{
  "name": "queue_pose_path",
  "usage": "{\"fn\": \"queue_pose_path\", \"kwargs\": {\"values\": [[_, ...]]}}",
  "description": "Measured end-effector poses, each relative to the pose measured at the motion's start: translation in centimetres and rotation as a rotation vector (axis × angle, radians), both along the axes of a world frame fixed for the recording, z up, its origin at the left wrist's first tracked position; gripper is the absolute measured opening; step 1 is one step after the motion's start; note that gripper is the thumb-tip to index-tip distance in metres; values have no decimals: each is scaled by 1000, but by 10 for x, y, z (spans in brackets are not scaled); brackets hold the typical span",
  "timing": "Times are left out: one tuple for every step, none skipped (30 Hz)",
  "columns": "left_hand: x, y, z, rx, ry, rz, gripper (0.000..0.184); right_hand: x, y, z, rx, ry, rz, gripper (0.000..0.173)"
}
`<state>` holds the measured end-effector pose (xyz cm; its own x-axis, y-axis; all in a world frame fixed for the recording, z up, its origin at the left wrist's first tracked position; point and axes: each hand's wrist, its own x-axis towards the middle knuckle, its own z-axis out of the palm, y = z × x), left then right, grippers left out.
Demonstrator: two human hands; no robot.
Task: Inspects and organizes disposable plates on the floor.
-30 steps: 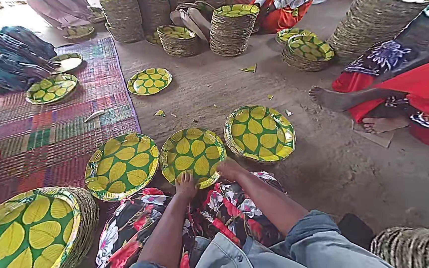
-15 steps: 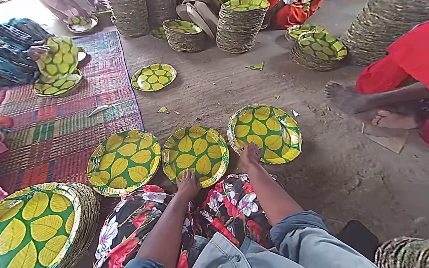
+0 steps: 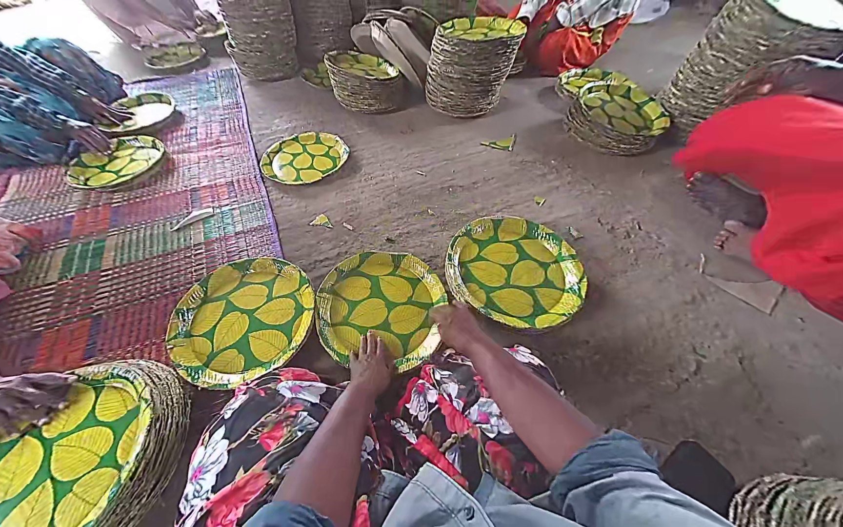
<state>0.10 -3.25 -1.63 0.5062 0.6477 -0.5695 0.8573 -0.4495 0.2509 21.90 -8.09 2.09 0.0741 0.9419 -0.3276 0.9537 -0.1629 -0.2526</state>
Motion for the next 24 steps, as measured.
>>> {"fn": "queue_pose_path", "kwargs": {"values": [[2,2,1,8,4,3,73,8,2,3,105,-25,-134,36],[4,3,1,12,1,6,73,16,5,6,162,-55,-284,37],[5,4,2,8,-6,9,74,23,7,8,135,-65,-422,42],[4,3,3,0,-11,12,74,28,6,7,69,-54,-528,46],[4,1,5,-11,-13,16,74,33,3,5,-1,-40,-593,45],[4,0,5,-12,-18,22,74,36,3,4,-42,-43,-624,42],[5,2,6,-8,-20,27,75,37,4,4,-48,-53,-641,41],[5,3,6,-5,-21,30,74,37,6,3,-37,-59,-654,41],[5,2,6,-7,-21,33,74,37,6,1,-17,-59,-667,42],[6,3,6,-7,-28,35,74,39,7,2,2,-51,-678,42],[7,5,6,-6,-32,32,75,41,8,4,28,-42,-687,41],[5,5,6,-11,-29,27,75,41,6,5,60,-29,-699,39],[3,3,5,-18,-30,25,75,40,3,2,108,-22,-715,39],[3,1,4,-22,-44,35,75,40,1,0,191,-33,-720,38],[3,2,5,-15,-73,56,74,39,2,1,303,-70,-700,36],[3,3,5,12,-118,84,75,38,3,0,434,-103,-654,33],[3,3,4,66,-179,114,75,35,2,-1,550,-114,-574,29],[3,2,4,155,-264,143,75,31,1,-4,635,-108,-471,24],[3,3,5,273,-352,164,74,25,-1,-4,676,-81,-357,23],[2,4,5,424,-454,183,72,16,-2,-3,678,-43,-239,23],[2,7,4,593,-567,204,71,5,-4,-1,660,13,-112,24],[2,10,4,736,-660,221,70,-7,-7,0,612,64,22,25],[3,13,5,837,-712,223,69,-18,-7,-1,545,95,167,27],[2,15,8,852,-709,200,65,-27,-6,-5,460,112,318,27]]}}
